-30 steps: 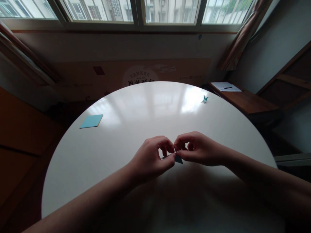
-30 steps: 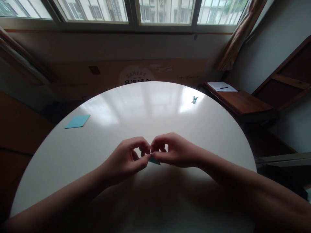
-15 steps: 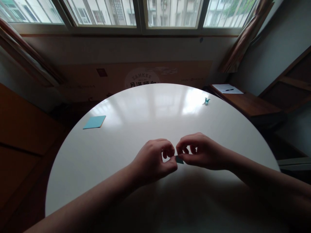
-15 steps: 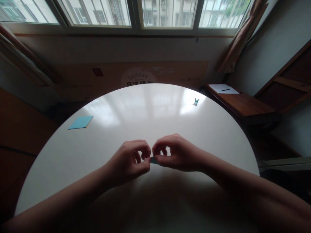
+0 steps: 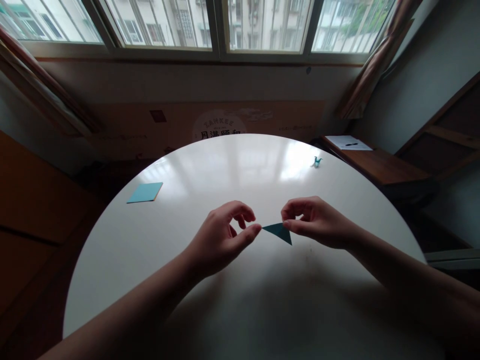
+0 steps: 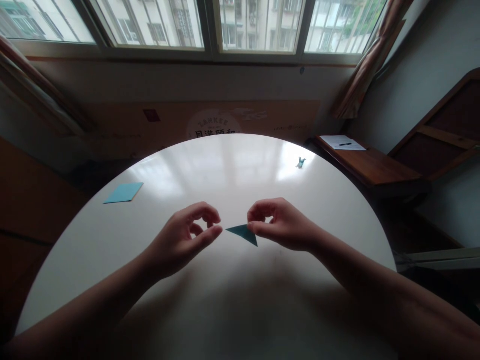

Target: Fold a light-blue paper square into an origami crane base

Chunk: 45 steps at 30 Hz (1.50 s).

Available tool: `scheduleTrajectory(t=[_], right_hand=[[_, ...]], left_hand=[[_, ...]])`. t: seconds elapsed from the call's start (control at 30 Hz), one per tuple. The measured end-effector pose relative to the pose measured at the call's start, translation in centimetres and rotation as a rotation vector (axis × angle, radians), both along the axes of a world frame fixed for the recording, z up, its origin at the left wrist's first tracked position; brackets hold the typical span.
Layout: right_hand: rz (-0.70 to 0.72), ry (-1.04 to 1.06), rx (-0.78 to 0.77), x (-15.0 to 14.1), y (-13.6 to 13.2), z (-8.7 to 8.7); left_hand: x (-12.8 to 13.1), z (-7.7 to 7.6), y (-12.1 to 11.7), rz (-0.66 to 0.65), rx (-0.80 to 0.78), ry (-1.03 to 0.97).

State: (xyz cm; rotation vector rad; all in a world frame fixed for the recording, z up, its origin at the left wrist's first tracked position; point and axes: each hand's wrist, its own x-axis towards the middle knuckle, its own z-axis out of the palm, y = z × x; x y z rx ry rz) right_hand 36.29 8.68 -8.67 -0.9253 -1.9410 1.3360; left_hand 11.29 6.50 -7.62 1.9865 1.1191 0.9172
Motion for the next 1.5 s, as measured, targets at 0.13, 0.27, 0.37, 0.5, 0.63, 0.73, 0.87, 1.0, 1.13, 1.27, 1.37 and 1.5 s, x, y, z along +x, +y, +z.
scheduleTrajectory(t=[0.13,0.27,0.37,0.5,0.63,0.73,0.87,1.0,1.13,1.27,1.37,1.5], right_hand=[[0.024,0.044,-0.062,-0.7,-0.4,-0.3],[0.077,0.094,-0.092,-0.9,-0.2,-0.5],[0.141,0.079,-0.056,-1.0,0.0,-0.4],[0.203,-0.002,-0.049,-1.2,-0.2,-0.4],[0.243,-0.042,-0.078,-1.5,-0.4,-0.3],[0.244,-0.049,-0.09,-1.7,-0.5,-0.3],[0.27,-0.06,-0.119,-1.8,-0.5,-0.4],[0.329,-0.097,-0.148,-1.8,-0.4,-0.4],[0.371,-0.079,-0.19,-1.8,-0.3,-0.4],[0.388,-0.034,-0.222,-1.8,-0.2,-0.6],[0.393,-0.005,-0.234,-1.6,0.0,-0.9],[0.379,0.036,-0.257,-1.2,0.3,-1.0]], left_hand=[[0.9,-0.4,-0.2,-0.072,-0.17,-0.023],[1.0,-0.9,0.0,-0.057,-0.321,-0.043],[0.9,-0.9,0.0,-0.07,-0.344,-0.005],[1.0,-0.7,-0.1,-0.132,-0.3,0.041],[1.2,-0.8,-0.1,-0.157,-0.265,0.046],[1.1,-0.9,-0.1,-0.166,-0.251,0.037],[1.1,-1.0,-0.1,-0.163,-0.218,0.056],[1.1,-1.0,-0.3,-0.195,-0.221,0.092],[1.1,-0.9,-0.4,-0.222,-0.251,0.079],[1.1,-0.7,-0.5,-0.206,-0.243,0.074],[0.9,-0.5,-0.6,-0.198,-0.243,0.075],[0.6,-0.4,-0.5,-0.186,-0.258,0.058]])
